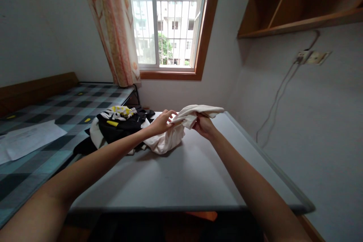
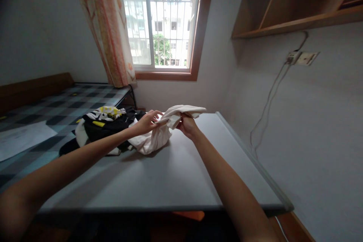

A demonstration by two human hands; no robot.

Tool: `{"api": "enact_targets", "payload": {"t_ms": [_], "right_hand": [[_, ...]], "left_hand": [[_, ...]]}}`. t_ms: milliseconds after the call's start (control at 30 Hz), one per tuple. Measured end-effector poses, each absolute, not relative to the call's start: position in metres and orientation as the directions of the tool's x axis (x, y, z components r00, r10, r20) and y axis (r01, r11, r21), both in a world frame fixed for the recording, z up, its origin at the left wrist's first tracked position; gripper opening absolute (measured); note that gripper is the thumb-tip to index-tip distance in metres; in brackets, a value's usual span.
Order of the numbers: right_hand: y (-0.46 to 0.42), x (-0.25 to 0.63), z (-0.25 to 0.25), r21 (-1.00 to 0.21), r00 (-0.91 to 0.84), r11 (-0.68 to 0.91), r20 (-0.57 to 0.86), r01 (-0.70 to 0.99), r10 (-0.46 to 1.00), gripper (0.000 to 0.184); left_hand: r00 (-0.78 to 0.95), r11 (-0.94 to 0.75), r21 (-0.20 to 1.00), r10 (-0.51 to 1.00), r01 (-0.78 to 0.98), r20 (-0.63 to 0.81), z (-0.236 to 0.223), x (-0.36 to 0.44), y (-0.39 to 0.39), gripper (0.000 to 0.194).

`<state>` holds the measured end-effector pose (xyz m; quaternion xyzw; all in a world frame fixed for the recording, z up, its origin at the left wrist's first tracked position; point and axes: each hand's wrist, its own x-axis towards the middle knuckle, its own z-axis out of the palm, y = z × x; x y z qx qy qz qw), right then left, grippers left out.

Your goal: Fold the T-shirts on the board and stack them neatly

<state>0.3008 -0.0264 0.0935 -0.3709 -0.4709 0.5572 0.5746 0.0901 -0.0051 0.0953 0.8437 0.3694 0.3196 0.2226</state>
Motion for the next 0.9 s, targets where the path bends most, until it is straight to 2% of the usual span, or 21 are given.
{"api": "enact_targets", "payload": {"t_ms": [33,67,200,267,333,367,433,500,567,700,800,900], "right_hand": [[-0.024,0.308,0.094,-0.951,-0.052,0.115,0.135,-0.287,0.989,0.027],[-0.022,0.317,0.093,-0.953,-0.043,0.121,0.138,-0.278,0.99,0.026],[-0.019,0.354,0.096,-0.975,-0.001,0.056,0.058,-0.214,0.998,0.022],[-0.023,0.371,0.1,-0.981,0.031,-0.004,-0.01,-0.194,0.999,0.022],[-0.029,0.385,0.104,-0.985,0.047,-0.033,-0.042,-0.167,0.998,0.028],[-0.033,0.391,0.106,-0.989,0.048,-0.037,-0.044,-0.144,0.998,0.032],[-0.038,0.399,0.109,-0.996,0.033,-0.038,-0.041,-0.082,0.999,0.036],[-0.042,0.402,0.109,-0.999,0.019,-0.045,-0.046,-0.026,0.999,0.037],[-0.044,0.4,0.108,-0.998,0.0,-0.055,-0.055,0.011,0.998,0.04],[-0.05,0.392,0.111,-0.995,-0.152,-0.029,-0.044,0.1,0.987,0.051],[-0.058,0.384,0.117,-0.985,-0.297,0.036,-0.016,0.168,0.955,0.056],[-0.067,0.379,0.127,-0.98,-0.338,0.087,0.023,0.177,0.941,0.053]], "left_hand": [[0.505,-0.595,0.645,0.788,0.479,0.352,0.096,0.088,-0.002,0.023],[0.496,-0.55,0.698,0.81,0.459,0.313,0.097,0.085,0.001,0.015],[0.432,-0.219,0.956,0.894,0.193,0.117,0.106,0.068,0.009,0.024],[0.373,-0.079,0.99,0.927,0.114,0.031,0.109,0.053,0.014,0.032],[0.309,-0.038,0.981,0.951,0.188,-0.022,0.106,0.037,0.019,0.033],[0.28,-0.063,0.96,0.96,0.272,-0.017,0.103,0.029,0.022,0.031],[0.267,-0.206,0.858,0.96,0.47,0.085,0.094,0.019,0.024,0.027],[0.344,-0.409,0.685,0.908,0.602,0.24,0.087,0.018,0.021,0.03],[0.488,-0.574,0.531,0.816,0.623,0.31,0.082,0.027,0.012,0.034],[0.73,-0.716,0.392,0.668,0.578,0.144,0.077,0.061,-0.01,0.032],[0.728,-0.713,0.29,0.681,0.638,0.074,0.072,0.084,-0.023,0.042],[0.68,-0.681,0.184,0.729,0.708,0.08,0.064,0.1,-0.028,0.055]]}}
